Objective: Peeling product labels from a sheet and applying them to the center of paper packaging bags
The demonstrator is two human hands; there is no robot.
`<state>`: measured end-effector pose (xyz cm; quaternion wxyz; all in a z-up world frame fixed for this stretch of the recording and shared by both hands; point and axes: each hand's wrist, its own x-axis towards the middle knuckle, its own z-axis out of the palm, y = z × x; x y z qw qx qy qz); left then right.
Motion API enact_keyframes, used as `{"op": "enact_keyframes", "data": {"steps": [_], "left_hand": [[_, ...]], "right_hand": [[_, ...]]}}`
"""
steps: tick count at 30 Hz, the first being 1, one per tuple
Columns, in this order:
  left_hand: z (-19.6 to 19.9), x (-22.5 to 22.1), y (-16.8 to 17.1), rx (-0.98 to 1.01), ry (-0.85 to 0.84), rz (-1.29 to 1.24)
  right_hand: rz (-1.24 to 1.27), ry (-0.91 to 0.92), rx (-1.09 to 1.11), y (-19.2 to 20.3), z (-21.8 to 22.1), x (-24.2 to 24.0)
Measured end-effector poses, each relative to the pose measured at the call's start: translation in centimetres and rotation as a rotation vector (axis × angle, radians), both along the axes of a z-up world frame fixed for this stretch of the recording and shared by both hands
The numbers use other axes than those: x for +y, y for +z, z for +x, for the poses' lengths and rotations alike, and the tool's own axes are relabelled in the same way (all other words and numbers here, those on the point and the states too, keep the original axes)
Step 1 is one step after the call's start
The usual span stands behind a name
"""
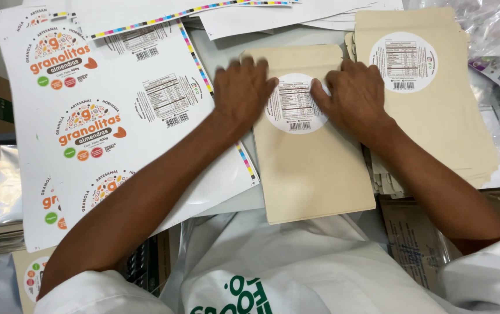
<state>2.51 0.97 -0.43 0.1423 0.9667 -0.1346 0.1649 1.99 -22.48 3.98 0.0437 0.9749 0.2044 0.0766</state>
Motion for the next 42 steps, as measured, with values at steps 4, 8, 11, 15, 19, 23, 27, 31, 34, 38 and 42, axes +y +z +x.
{"op": "enact_keyframes", "data": {"steps": [4, 8, 11, 15, 19, 23, 27, 31, 34, 38, 42], "left_hand": [[1.2, 2.0, 0.8, -0.245, -0.076, 0.014], [0.8, 2.5, 1.0, -0.286, -0.093, 0.033], [0.5, 2.3, 1.1, -0.286, -0.08, 0.041], [0.0, 2.4, 2.5, -0.417, -0.143, -0.051], [-1.9, 3.9, 5.7, -0.095, -0.331, -0.552], [-4.8, 4.8, 9.0, -0.064, -0.315, -0.911], [-9.4, 5.0, 8.8, -0.053, -0.272, -0.773], [-15.6, 4.8, 5.4, 0.254, -0.182, -0.217], [-18.6, 5.3, 3.6, 0.296, -0.219, -0.067], [-20.1, 5.7, 4.8, 0.15, -0.311, -0.36], [-21.6, 4.7, 7.6, -0.233, -0.4, -0.372]], "right_hand": [[0.147, 0.11, -0.137, -0.6, -1.1, 0.9], [0.178, 0.519, 0.097, -1.1, -4.5, 3.7], [0.13, 0.549, 0.371, 1.0, -8.1, 2.9], [0.181, 0.382, 0.498, 2.8, -9.8, -0.4], [0.487, -0.022, 0.455, 4.1, -9.6, -2.7], [0.905, -0.366, 0.385, 2.8, -9.2, -4.5], [1.252, -0.399, 0.457, 3.2, -7.8, -8.9], [1.038, -0.396, 0.011, 0.3, -3.8, -19.6], [0.819, -0.214, -0.248, -1.1, -1.5, -22.8], [0.867, -0.059, -0.144, 0.7, -2.8, -14.3], [1.189, -0.168, 0.642, 5.1, -4.8, 1.5]]}}
